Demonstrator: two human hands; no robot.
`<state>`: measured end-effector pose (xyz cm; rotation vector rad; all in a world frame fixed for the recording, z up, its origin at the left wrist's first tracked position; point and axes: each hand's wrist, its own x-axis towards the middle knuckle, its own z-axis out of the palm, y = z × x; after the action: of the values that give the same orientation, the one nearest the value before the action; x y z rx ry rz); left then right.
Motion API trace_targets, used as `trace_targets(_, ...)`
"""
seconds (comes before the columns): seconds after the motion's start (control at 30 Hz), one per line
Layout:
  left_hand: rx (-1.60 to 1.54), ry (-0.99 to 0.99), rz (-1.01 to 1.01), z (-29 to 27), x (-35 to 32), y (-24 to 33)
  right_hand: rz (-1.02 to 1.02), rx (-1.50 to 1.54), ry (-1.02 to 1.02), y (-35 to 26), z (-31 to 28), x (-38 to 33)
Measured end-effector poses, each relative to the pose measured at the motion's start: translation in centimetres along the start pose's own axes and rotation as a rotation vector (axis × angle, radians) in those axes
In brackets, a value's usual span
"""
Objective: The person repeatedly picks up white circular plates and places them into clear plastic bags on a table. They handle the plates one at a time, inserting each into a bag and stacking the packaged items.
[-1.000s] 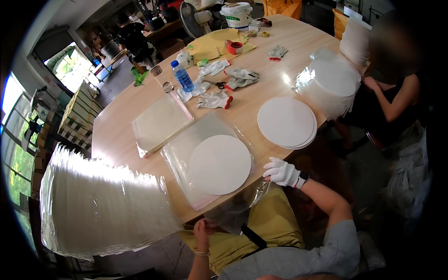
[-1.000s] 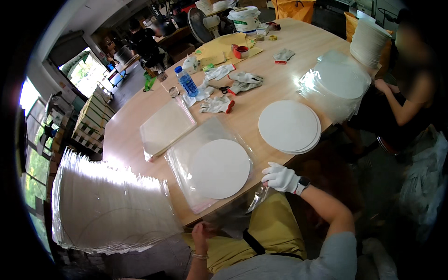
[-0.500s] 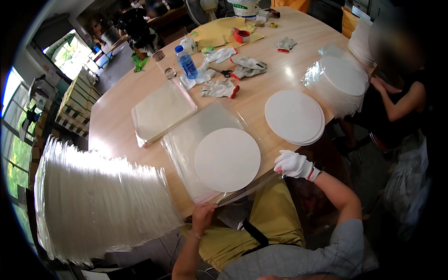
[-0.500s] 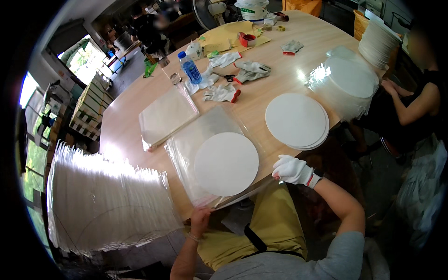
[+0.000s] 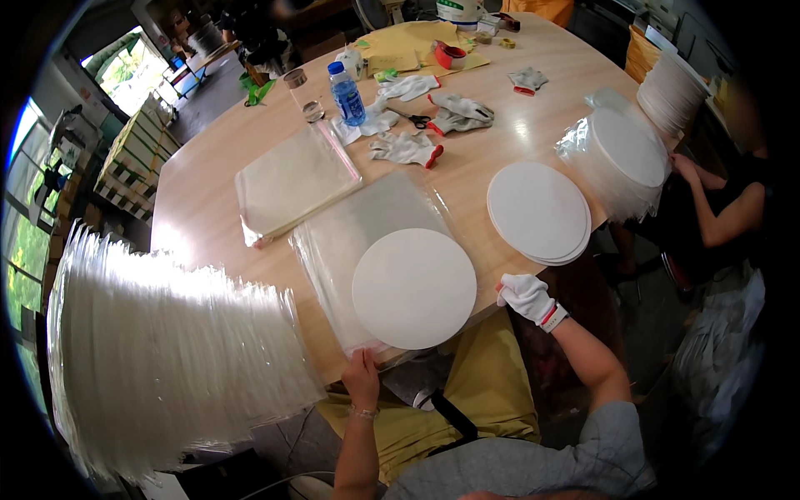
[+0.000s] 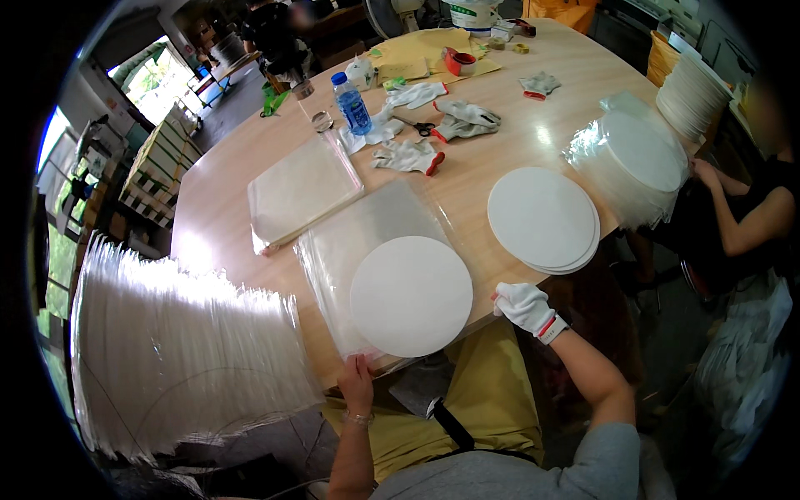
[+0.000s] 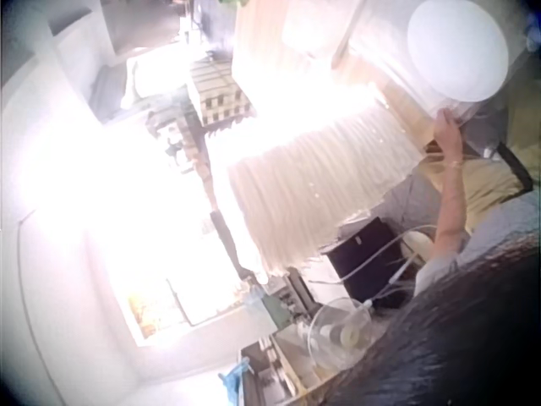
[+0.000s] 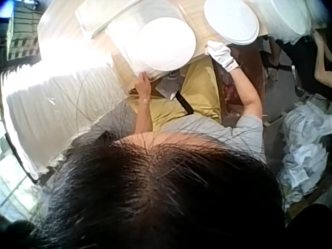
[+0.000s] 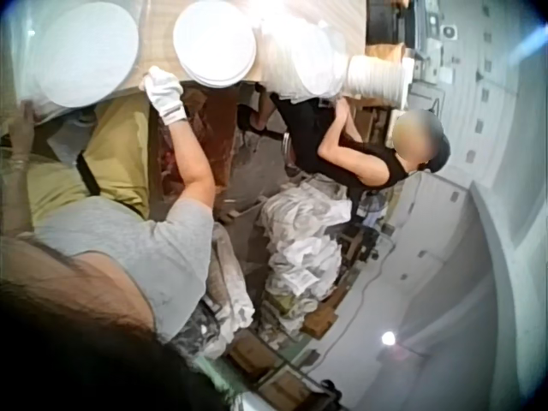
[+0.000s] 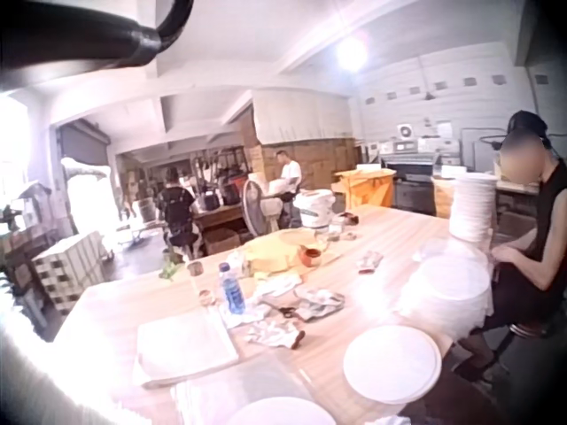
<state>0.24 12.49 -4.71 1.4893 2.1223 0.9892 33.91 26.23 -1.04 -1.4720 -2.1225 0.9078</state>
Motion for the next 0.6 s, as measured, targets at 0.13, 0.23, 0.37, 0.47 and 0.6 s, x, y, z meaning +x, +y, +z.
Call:
trace_targets(0.13, 0.109, 0.041, 0.034, 0.4, 0.3, -1.2, 0.015, -0.104, 0.050, -0.3, 0.9, 0.3)
trace_targets(0.23, 0.147, 0.037, 0.013, -0.1, 0.7, 0.0, 0.020, -0.111, 0.083, -0.4, 1.5, 0.3)
trace_targets(0.37, 0.185, 0.027, 0.017, 0.0, 1.5, 0.3, -0.034, -0.350, 0.160, 0.6, 2.5, 0.6)
trace_targets(0.47, 0.196, 0.012, -0.005, 0.0, 1.7, 0.1, -0.043, -0.424, 0.212, 0.0, 3.0, 0.9)
trace_targets(0.6, 0.232, 0.023, -0.027, 0.0, 1.8, 0.3, -0.002, -0.499, 0.204, -0.8, 3.4, 1.0)
